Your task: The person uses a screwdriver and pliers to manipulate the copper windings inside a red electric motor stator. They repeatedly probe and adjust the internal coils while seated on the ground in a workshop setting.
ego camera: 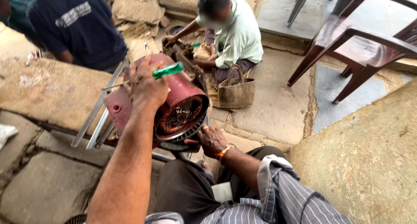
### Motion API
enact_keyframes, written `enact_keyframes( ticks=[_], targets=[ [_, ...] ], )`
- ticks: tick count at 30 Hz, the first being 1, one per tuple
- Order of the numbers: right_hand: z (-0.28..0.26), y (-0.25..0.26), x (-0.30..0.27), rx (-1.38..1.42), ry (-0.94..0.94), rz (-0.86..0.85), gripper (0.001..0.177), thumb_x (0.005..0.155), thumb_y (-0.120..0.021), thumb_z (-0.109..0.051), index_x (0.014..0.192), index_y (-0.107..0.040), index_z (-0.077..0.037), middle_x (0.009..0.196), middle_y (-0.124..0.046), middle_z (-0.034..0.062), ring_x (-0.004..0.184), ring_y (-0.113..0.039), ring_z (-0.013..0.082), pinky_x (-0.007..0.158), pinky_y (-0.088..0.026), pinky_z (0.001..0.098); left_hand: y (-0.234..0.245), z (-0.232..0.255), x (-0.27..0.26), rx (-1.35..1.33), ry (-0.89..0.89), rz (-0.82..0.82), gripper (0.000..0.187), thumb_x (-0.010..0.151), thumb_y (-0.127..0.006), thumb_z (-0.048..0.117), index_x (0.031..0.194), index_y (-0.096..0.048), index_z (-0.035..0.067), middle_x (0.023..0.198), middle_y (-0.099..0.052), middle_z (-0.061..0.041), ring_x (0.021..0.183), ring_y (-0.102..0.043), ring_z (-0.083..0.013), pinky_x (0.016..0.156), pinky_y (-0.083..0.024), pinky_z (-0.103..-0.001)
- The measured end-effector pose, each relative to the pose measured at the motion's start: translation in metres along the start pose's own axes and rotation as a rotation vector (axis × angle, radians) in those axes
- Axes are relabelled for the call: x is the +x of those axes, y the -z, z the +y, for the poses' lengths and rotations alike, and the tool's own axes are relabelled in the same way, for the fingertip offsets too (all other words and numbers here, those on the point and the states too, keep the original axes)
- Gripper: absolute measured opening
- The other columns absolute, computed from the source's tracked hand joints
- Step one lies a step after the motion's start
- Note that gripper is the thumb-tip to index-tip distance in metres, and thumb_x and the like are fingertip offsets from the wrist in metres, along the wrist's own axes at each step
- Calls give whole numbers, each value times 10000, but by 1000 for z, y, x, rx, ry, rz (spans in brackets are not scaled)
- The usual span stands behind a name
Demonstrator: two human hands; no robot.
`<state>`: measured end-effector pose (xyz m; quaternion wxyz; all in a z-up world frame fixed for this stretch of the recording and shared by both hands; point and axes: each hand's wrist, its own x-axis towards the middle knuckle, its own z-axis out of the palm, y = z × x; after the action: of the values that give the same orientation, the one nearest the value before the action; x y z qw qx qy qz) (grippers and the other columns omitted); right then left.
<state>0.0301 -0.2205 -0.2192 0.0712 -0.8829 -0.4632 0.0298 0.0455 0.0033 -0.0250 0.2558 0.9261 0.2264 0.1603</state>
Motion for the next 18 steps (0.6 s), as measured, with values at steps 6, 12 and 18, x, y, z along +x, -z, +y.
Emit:
enact_keyframes(
  ticks=[6,12,18],
  targets=[
    [-10,7,-34,493,-293,-255,373,1031,-660,-418,1003,-708,-50,812,-675,139,690,-654,266,597,-513,418,14,22,-15,27,53,-10,617,923,-474,696,1380,-622,310,1653,-295,-40,1536,-142,-371,1204,-78,-669],
    [-5,51,-120,1389,-509,-458,347,997,-678,-333,925,-742,0,759,-707,40,612,-540,131,559,-455,293,9,16,-12,7,5,-9,712,949,-456,780,1415,-617,266,1672,-276,-118,1547,-114,-437,1265,-138,-579],
    [15,84,-141,2005,-399,-274,364,966,-672,-186,1261,-656,28,1092,-702,47,939,-640,132,867,-532,291,9,17,-15,5,73,-36,717,877,-469,787,1418,-580,331,1667,-255,-46,1553,-107,-347,1226,-152,-619]
  ],
)
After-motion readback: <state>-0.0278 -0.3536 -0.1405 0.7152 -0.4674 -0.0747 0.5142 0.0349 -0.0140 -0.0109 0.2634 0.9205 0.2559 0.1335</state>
